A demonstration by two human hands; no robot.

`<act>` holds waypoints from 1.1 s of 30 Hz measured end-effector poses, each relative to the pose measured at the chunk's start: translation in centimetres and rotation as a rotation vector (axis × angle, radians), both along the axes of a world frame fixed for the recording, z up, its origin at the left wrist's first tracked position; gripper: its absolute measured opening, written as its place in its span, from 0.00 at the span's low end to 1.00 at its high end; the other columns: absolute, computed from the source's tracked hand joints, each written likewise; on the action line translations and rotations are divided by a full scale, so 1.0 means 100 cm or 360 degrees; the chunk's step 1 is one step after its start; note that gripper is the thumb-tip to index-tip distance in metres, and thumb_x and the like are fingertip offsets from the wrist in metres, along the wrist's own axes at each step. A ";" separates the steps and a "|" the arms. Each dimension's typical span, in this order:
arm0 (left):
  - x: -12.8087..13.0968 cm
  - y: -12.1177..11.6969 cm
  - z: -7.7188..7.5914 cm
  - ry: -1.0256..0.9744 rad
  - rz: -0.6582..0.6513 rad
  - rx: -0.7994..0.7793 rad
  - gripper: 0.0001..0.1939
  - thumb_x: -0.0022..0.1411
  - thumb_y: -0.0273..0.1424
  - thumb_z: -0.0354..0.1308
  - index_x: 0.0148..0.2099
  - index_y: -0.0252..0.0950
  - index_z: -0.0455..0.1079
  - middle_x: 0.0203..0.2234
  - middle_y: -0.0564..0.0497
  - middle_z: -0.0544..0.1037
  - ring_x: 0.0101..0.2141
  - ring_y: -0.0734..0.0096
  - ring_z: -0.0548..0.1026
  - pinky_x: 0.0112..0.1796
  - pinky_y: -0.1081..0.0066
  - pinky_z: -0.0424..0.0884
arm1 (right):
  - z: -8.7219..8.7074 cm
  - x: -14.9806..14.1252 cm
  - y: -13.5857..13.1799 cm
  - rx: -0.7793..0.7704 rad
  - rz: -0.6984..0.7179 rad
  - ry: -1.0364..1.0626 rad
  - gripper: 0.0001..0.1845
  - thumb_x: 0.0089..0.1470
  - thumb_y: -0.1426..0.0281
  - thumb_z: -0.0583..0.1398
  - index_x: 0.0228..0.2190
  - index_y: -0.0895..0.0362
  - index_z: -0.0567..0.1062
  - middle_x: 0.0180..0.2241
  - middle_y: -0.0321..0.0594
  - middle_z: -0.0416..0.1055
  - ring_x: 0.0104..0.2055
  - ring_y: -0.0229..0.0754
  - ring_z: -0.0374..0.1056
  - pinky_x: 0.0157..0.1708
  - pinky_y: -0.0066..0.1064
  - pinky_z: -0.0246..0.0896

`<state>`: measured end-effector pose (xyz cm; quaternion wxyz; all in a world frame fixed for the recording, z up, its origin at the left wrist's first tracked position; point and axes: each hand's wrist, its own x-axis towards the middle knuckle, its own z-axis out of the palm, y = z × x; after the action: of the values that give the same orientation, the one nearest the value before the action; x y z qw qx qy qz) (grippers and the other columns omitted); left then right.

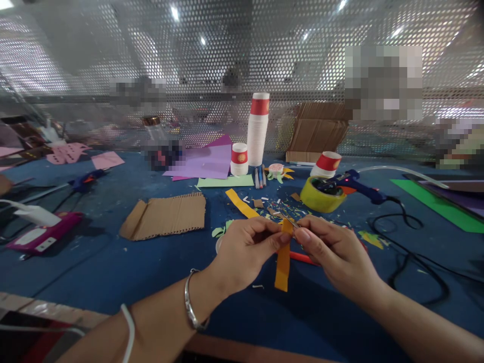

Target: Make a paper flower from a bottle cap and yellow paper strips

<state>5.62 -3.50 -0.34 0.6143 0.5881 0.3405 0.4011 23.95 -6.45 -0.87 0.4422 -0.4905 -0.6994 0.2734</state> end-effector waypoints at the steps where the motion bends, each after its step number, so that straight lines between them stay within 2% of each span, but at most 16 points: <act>1: 0.000 0.000 0.000 -0.0005 0.0000 0.0001 0.08 0.57 0.34 0.67 0.33 0.34 0.77 0.29 0.50 0.79 0.32 0.73 0.75 0.38 0.72 0.73 | 0.000 0.000 0.000 0.0000 -0.0001 0.0001 0.23 0.66 0.53 0.55 0.25 0.55 0.70 0.19 0.30 0.57 0.21 0.33 0.51 0.21 0.28 0.47; 15: 0.002 0.000 -0.002 -0.0128 -0.0054 -0.0172 0.06 0.54 0.32 0.69 0.32 0.35 0.78 0.28 0.52 0.80 0.32 0.74 0.76 0.39 0.72 0.72 | 0.004 -0.001 -0.002 -0.0025 0.0013 -0.0041 0.25 0.66 0.52 0.53 0.23 0.54 0.66 0.20 0.31 0.57 0.22 0.35 0.52 0.21 0.28 0.49; 18: 0.000 0.001 -0.002 -0.0144 -0.0098 -0.0207 0.07 0.57 0.34 0.68 0.33 0.35 0.78 0.29 0.51 0.81 0.34 0.72 0.78 0.41 0.70 0.73 | 0.005 -0.002 -0.002 -0.0035 0.0016 -0.0032 0.26 0.67 0.52 0.53 0.22 0.54 0.65 0.20 0.31 0.56 0.22 0.35 0.52 0.21 0.28 0.48; 21: -0.001 0.001 -0.001 -0.0107 -0.0141 -0.0218 0.08 0.59 0.35 0.67 0.35 0.34 0.78 0.31 0.49 0.82 0.36 0.70 0.79 0.44 0.68 0.73 | 0.005 -0.002 -0.001 -0.0044 -0.0022 0.0026 0.27 0.67 0.52 0.53 0.20 0.54 0.62 0.19 0.30 0.53 0.21 0.34 0.49 0.20 0.28 0.47; 24: -0.002 0.001 0.000 -0.0092 -0.0156 -0.0228 0.08 0.60 0.34 0.66 0.36 0.34 0.78 0.31 0.49 0.82 0.36 0.70 0.79 0.44 0.69 0.74 | 0.004 -0.002 0.002 -0.0105 -0.0054 0.0156 0.27 0.65 0.50 0.55 0.21 0.54 0.63 0.19 0.30 0.52 0.20 0.34 0.47 0.18 0.28 0.45; 29: -0.003 0.002 0.003 -0.0090 -0.0228 -0.0295 0.08 0.59 0.34 0.67 0.35 0.34 0.74 0.27 0.52 0.78 0.31 0.72 0.79 0.39 0.69 0.75 | 0.003 0.001 0.004 -0.0137 -0.0069 0.0179 0.24 0.63 0.50 0.58 0.24 0.54 0.68 0.20 0.32 0.59 0.21 0.34 0.51 0.17 0.27 0.45; 33: -0.004 0.002 0.002 0.0037 -0.0268 -0.0269 0.10 0.58 0.35 0.67 0.35 0.34 0.73 0.29 0.51 0.78 0.29 0.73 0.78 0.36 0.70 0.74 | 0.004 0.002 0.004 -0.0148 0.0002 0.0105 0.21 0.62 0.52 0.59 0.26 0.55 0.72 0.24 0.35 0.68 0.26 0.37 0.63 0.23 0.27 0.57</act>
<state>5.23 -3.30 -0.11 0.6892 0.5654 0.3294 0.3111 24.14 -6.07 -0.44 0.4417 -0.5008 -0.6712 0.3219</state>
